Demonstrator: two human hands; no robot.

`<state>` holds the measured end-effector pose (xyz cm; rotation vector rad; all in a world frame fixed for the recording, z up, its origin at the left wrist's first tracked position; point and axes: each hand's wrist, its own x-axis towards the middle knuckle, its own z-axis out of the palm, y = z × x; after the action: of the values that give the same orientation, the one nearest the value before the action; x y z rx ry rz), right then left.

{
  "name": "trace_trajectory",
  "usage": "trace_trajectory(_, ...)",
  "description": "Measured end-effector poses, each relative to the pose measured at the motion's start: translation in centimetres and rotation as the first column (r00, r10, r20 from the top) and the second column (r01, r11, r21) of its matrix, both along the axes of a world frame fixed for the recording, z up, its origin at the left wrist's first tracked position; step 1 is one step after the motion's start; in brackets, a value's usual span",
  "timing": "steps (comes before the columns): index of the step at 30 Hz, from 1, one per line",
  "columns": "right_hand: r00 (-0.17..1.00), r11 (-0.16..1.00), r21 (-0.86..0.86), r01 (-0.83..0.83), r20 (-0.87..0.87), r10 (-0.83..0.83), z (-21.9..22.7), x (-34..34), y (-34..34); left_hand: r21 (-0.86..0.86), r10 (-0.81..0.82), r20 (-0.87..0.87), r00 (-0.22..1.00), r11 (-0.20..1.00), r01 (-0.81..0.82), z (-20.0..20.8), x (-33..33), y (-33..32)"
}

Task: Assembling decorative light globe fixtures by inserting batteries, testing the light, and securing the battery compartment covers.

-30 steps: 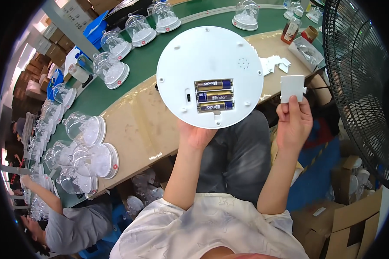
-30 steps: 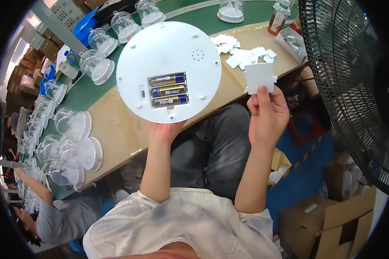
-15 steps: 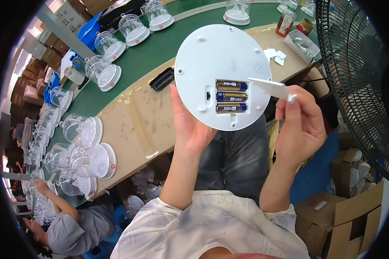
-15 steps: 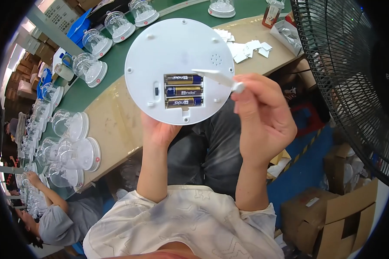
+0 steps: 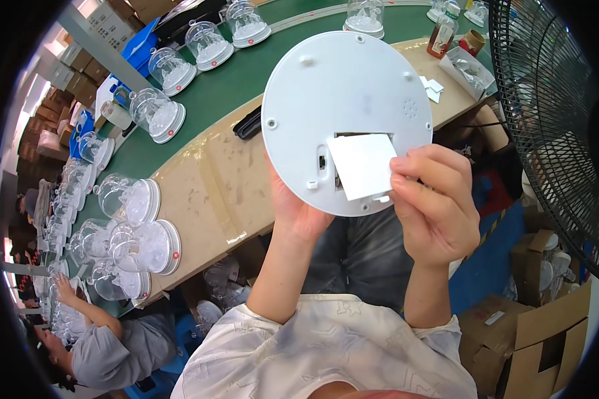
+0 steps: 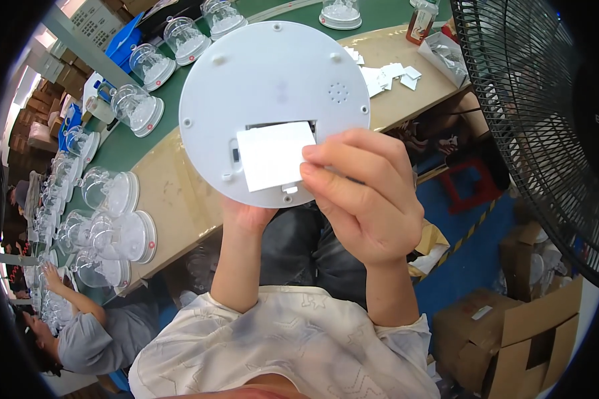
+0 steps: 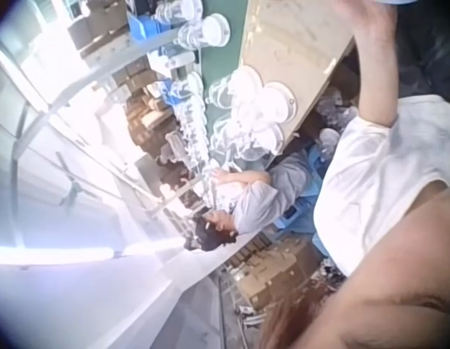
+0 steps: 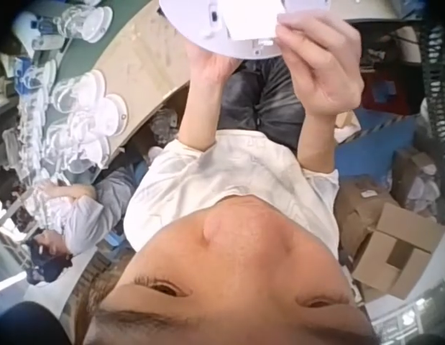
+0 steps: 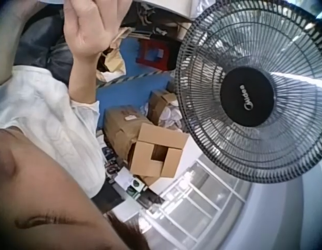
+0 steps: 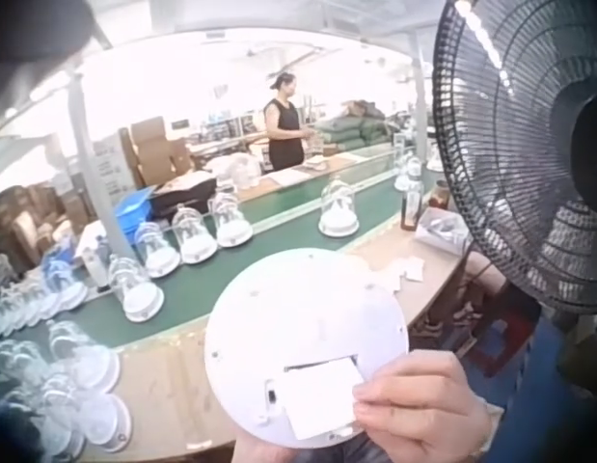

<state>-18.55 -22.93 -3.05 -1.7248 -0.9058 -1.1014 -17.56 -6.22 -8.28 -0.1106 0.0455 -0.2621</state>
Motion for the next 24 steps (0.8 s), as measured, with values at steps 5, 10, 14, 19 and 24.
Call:
trace_trajectory(5,0.994,0.996,-0.044,0.072,0.080,-0.068,-0.1,-0.8,-0.4,0.149,0.003,0.042,0.999,0.989,-0.010,-1.4,-0.3,0.5)
trace_trajectory(10,0.981,0.976,-0.108,0.187,0.079,-0.179,-0.2,-1.6,-0.4,0.095,0.009,0.031,0.999,0.995,-0.012,-1.5,-0.5,0.3)
trace_trajectory(14,0.989,0.985,-0.104,0.141,0.065,-0.135,-0.5,-1.5,-0.2,0.159,0.010,0.100,0.995,0.987,-0.026,-1.9,-0.7,0.4)
trace_trajectory(19,0.992,0.982,-0.147,0.122,0.058,-0.114,-0.3,-1.7,-0.4,0.259,0.031,0.044,0.999,0.965,-0.041,-2.2,-0.6,0.6)
trace_trajectory(24,0.994,0.979,-0.182,0.089,0.086,-0.074,0.1,-1.6,-0.6,0.247,-0.009,0.102,0.995,0.969,-0.016,-2.8,-0.8,0.9)
